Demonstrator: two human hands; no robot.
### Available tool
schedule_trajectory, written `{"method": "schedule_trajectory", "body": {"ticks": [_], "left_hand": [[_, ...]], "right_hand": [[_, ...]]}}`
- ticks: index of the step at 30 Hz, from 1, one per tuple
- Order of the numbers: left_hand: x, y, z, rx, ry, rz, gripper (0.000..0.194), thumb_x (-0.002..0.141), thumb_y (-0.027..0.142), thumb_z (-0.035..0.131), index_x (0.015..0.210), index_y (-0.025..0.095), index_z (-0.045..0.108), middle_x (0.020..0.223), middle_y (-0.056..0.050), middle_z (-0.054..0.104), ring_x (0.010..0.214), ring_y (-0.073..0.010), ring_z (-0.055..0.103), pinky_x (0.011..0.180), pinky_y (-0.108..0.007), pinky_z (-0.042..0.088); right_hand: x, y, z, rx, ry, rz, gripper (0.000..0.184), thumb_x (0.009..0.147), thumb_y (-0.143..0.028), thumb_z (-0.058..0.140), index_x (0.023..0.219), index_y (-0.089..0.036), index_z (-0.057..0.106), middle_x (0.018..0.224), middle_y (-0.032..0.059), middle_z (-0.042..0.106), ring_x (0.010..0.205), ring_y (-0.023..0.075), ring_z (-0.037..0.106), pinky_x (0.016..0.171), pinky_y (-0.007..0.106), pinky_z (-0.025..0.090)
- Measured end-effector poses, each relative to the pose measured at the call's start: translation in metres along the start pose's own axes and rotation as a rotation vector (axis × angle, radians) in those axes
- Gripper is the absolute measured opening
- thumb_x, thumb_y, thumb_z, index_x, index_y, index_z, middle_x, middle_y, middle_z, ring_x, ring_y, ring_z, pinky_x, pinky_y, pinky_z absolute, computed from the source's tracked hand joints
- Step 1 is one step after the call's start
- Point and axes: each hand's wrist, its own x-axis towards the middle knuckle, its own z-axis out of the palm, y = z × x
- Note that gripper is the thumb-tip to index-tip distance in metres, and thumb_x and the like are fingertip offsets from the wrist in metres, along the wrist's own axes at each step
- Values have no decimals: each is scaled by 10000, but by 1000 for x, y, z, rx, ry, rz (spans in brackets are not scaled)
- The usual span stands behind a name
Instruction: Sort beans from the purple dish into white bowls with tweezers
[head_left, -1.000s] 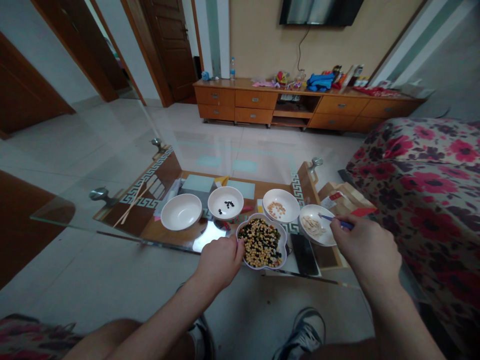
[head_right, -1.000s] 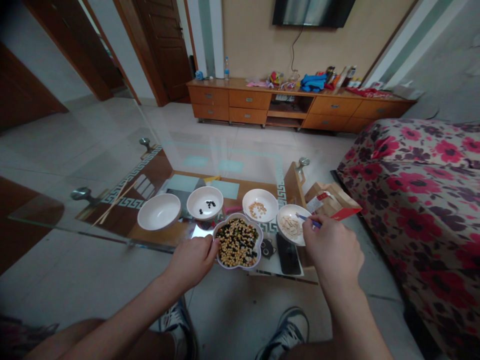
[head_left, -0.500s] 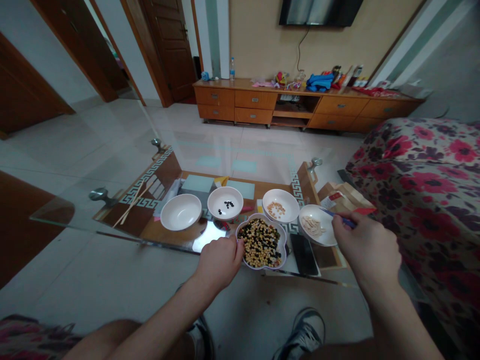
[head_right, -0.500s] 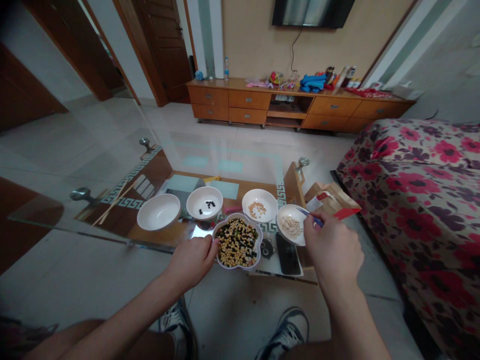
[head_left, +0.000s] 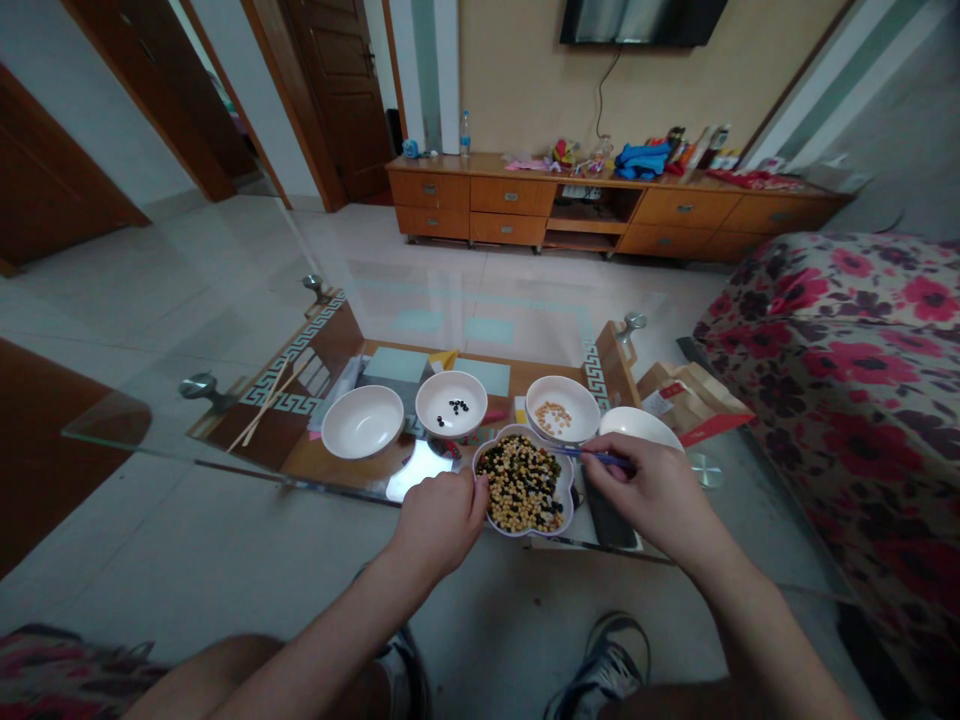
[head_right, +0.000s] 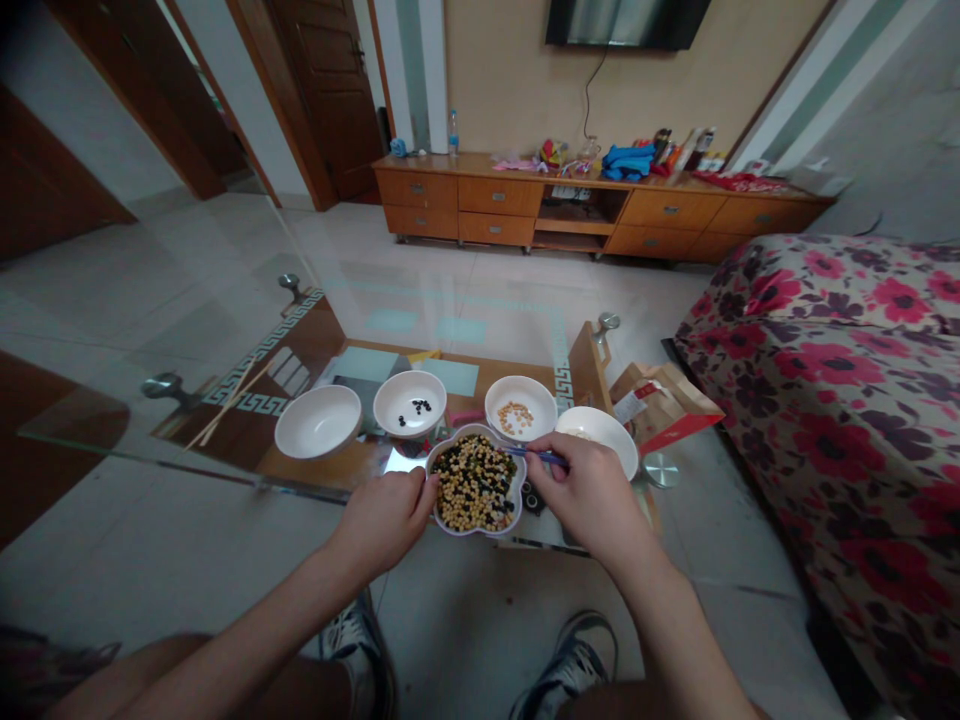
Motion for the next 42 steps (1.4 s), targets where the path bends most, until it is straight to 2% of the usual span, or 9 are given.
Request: {"method": "schedule_trajectory", "body": {"ticks": [5,12,26,31,37,42], "left_hand": [[1,0,0,8,-10,-3,535,1056,439,249,1032,164,707,946,-133,773,880,-286,743,776,-396,547],[0,1,0,6,-8,-7,520,1055,431,262,1026,158,703,958,-135,773,882,-289,743,773,-391,546],[1,-1,2,5,-3,-1,522,1057,432,251,1035,167,700,941,-133,770,870,-294,742,762,-414,550],[1,0,1,10,6,2,520,1054,431,256,1036,169,705,928,-129,773,857,-303,744,743,-420,553],[-1,1,1,15,3,0,524,1051,426,255,991,166,707,939,-135,772,864,-311,743,740,-422,551],[0,1,1,14,3,2,523,1050,426,251,1029,169,705,933,-130,772,860,-306,742,746,-418,548]], "right_hand": [[0,5,9,-5,-187,-10,244,858,-326,588,873,-190,790,544,-12,592,491,134,497,514,255,335],[-1,3,8,-16,-300,18,207,804,-278,586,785,-197,775,559,-7,601,502,130,485,516,257,332],[-3,3,6,-14,-402,18,166,741,-194,584,740,-195,750,611,-9,630,543,124,499,537,246,348],[-3,6,8,7,-421,19,190,783,-213,580,769,-200,769,582,-20,590,525,118,453,519,243,325],[-3,7,8,11,-428,21,207,808,-238,579,786,-191,779,575,-16,581,518,118,440,516,244,322],[-3,10,10,4,-433,15,209,808,-245,582,812,-191,785,575,-15,584,511,120,447,516,246,324]]}}
